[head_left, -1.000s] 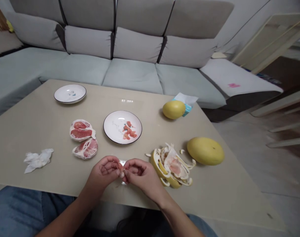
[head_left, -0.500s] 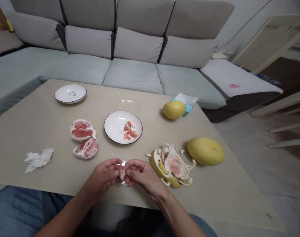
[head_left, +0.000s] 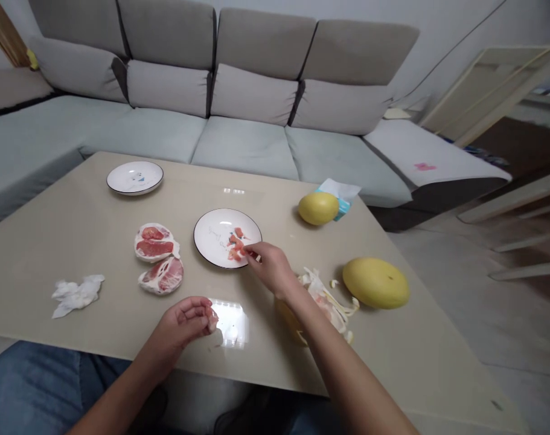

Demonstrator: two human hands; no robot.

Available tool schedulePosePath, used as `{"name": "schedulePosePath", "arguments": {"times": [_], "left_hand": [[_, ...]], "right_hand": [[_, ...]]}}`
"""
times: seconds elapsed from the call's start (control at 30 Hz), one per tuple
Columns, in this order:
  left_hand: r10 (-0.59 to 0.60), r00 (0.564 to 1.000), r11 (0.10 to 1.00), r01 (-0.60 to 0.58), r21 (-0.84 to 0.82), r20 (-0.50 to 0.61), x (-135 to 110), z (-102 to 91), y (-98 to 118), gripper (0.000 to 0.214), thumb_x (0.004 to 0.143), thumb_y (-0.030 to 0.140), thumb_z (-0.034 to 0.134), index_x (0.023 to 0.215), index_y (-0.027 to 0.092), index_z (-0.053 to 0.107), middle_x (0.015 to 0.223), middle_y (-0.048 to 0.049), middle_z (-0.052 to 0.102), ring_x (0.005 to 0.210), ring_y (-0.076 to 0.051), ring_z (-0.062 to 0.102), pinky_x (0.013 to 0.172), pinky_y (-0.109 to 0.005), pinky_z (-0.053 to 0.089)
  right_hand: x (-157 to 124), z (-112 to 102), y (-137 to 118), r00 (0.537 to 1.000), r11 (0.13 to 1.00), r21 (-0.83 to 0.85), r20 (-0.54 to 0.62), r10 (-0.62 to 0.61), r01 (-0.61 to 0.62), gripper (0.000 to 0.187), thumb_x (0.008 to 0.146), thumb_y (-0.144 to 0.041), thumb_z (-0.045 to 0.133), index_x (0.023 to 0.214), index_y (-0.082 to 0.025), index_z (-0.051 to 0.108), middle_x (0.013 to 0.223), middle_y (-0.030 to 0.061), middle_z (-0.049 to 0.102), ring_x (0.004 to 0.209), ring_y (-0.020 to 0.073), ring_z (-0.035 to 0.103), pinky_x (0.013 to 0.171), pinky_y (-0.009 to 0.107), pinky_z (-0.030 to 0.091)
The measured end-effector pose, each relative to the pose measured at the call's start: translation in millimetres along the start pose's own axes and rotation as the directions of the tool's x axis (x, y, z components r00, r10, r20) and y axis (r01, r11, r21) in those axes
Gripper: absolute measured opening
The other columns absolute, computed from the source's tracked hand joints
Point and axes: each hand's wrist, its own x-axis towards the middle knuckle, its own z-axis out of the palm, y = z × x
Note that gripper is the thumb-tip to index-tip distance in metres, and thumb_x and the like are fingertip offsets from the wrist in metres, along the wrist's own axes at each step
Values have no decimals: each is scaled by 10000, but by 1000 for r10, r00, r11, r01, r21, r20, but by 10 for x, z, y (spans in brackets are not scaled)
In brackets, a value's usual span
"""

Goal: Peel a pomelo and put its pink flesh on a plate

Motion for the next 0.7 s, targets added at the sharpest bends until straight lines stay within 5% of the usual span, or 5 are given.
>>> {"name": "schedulePosePath", "arguments": {"times": [0.3, 0.4, 0.5, 0.6, 0.7], "left_hand": [[55, 998, 994, -51, 100, -30, 4, -107, -8, 389, 631, 344, 868, 904, 142, 679, 767, -44, 696, 708, -147, 620, 709, -263, 479], [65, 998, 992, -64, 107, -3, 23, -97, -35, 375, 648, 340, 859, 913, 146, 677, 765, -41, 698, 727, -149, 627, 734, -266, 483], [61, 998, 990, -60, 125, -2, 32, -71, -46, 367, 655, 347, 852, 910, 150, 676, 775, -46, 706, 744, -157, 637, 765, -280, 488], [65, 998, 985, -64, 160, 2, 43, 31, -41, 365, 652, 339, 844, 911, 150, 671, 790, -49, 706, 745, -163, 643, 759, -282, 492], [60, 996, 977, -71, 200, 60, 92, 271, -48, 323, 676, 301, 819, 917, 156, 662, 796, -42, 696, 751, -162, 648, 738, -270, 496]], "right_hand": [[50, 60, 155, 999, 986, -166, -46, -7, -1, 202, 831, -126, 521, 854, -190, 711, 838, 90, 715, 815, 229, 615, 724, 307, 434], [-120, -58, 68, 998, 989, -140, -49, -49, 42, 320, 853, -97, 459, 1004, -197, 723, 998, 100, 737, 914, 238, 643, 803, 332, 473], [-452, -289, -61, 980, 998, -35, -190, -66, 60, 336, 891, -133, 434, 1053, -217, 717, 1032, 84, 731, 947, 233, 658, 849, 367, 502], [-871, -537, -118, 910, 994, 100, -408, 74, -37, 226, 895, -225, 520, 964, -239, 735, 973, 62, 742, 931, 237, 676, 865, 388, 514], [-1209, -660, -29, 732, 928, 315, -582, 355, -199, 193, 881, -302, 576, 927, -206, 737, 935, 74, 747, 894, 240, 691, 862, 392, 522]]}}
